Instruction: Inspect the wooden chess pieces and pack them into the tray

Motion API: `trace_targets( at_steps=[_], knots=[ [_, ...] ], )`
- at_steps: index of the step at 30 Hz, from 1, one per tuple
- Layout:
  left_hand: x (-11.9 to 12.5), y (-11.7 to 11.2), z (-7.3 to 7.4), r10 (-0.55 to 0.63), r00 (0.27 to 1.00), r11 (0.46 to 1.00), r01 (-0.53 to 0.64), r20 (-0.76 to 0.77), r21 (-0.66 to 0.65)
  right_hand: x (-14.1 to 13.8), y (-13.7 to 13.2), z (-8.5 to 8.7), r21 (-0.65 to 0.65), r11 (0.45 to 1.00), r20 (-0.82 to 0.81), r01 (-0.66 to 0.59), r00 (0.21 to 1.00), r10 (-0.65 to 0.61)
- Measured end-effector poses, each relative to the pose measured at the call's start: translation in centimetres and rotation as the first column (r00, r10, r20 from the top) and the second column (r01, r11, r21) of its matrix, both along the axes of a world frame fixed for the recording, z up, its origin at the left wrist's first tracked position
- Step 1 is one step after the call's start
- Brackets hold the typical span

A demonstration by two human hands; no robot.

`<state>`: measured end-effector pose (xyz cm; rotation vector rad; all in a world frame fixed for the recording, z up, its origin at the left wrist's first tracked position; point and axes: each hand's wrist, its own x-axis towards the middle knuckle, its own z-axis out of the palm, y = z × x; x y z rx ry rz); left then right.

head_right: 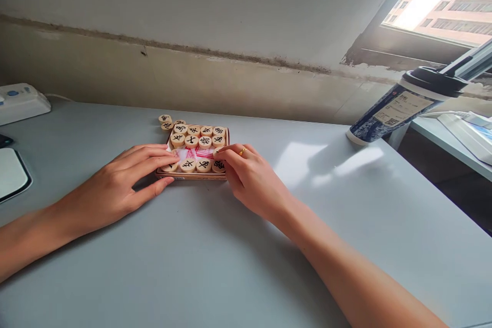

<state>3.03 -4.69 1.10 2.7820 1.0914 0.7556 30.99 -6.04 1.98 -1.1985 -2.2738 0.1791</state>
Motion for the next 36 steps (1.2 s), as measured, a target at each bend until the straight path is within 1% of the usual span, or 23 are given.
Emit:
trace_targets(
  at_steps=[5,9,13,19,23,29,36],
  knots=[
    [0.1,0.43,0.45,-0.039,0.999,0.998,0.04,0.028,-0.043,-0.06,0.02,-0.05,-0.007,1.0,-0.01,-0.009,1.0,0.009],
    [0.15,0.63,0.72,-0.067,0.998,0.996,0.066,-0.008,-0.057,-0.01,-0.01,-0.12,0.008,1.0,-0.005,-0.006,1.0,0.007],
    [0.14,0.7,0.58,-0.091,0.995,0.993,0.089,-0.026,-0.072,0.01,-0.04,-0.14,0.009,1.0,-0.009,-0.003,1.0,0.003],
    [0.06,0.68,0.09,-0.062,0.996,0.998,0.061,-0.058,-0.035,-0.08,-0.01,-0.13,0.022,1.0,-0.012,-0.002,1.0,0.002],
    [0.01,0.77,-0.09,-0.033,0.999,0.999,0.033,-0.033,-0.002,-0.07,0.04,-0.17,0.015,1.0,-0.009,-0.004,1.0,0.004],
    [-0.14,0.94,-0.18,0.025,0.997,0.997,-0.031,-0.079,-0.075,-0.11,0.06,-0.02,0.006,1.0,-0.009,-0.011,1.0,0.011],
    [0.05,0.76,-0.06,0.061,0.995,0.995,-0.067,-0.077,-0.071,-0.02,-0.08,-0.02,-0.005,1.0,0.003,0.0,1.0,0.0]
  ],
)
